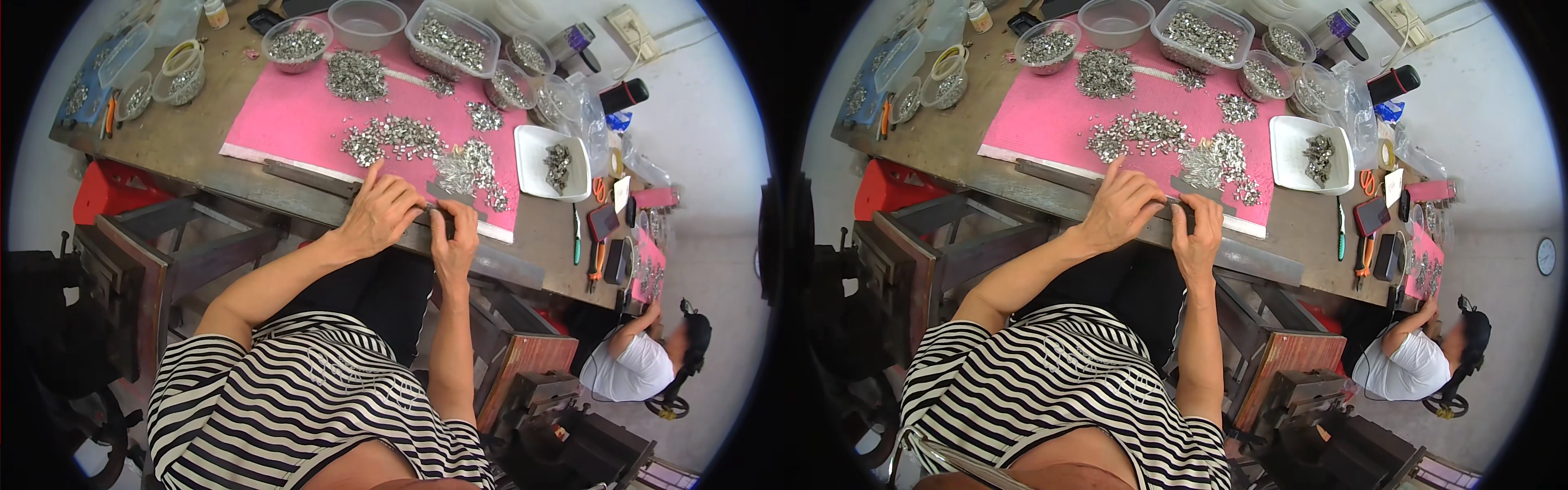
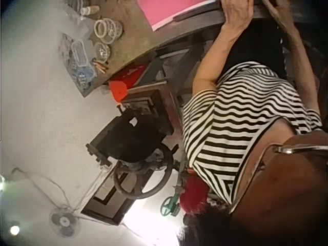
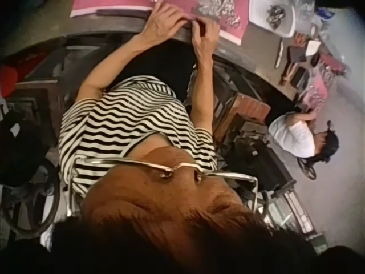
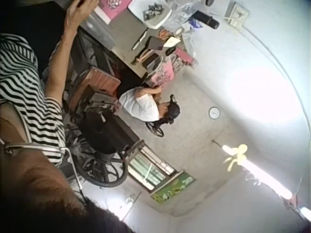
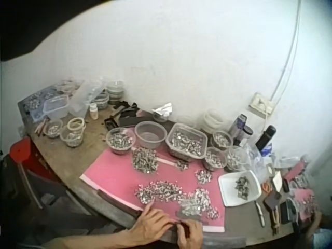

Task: The person places small metal pieces into a metal jig by hand, inserts the jig into a manual press machine, and turns the wheel to press the pieces.

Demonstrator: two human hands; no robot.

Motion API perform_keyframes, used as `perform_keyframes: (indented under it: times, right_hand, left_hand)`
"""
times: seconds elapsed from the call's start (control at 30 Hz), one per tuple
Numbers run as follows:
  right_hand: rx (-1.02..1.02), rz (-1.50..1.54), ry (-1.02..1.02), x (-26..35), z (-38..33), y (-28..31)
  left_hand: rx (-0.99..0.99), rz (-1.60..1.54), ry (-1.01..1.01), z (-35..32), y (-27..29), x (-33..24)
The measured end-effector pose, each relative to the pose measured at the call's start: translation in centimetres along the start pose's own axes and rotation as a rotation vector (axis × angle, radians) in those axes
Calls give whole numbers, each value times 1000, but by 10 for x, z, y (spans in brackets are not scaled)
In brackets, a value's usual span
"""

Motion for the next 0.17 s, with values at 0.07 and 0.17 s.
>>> perform_keyframes:
  times: [0.07,0.17]
  right_hand:
    - [9,-64,49,1,1,-2]
    - [33,-92,72,-1,-4,-5]
  left_hand:
    - [-10,3,15,2,1,-1]
    - [2,12,21,-1,-2,0]
Point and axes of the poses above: each hand's wrist, its own z-axis towards the middle knuckle, its own y-axis out of the back of the hand, x = y × z, the point moved 1 cm from there along z, towards the middle knuckle, and after that the axes turned 13 degrees about z, right-handed, at the moved point
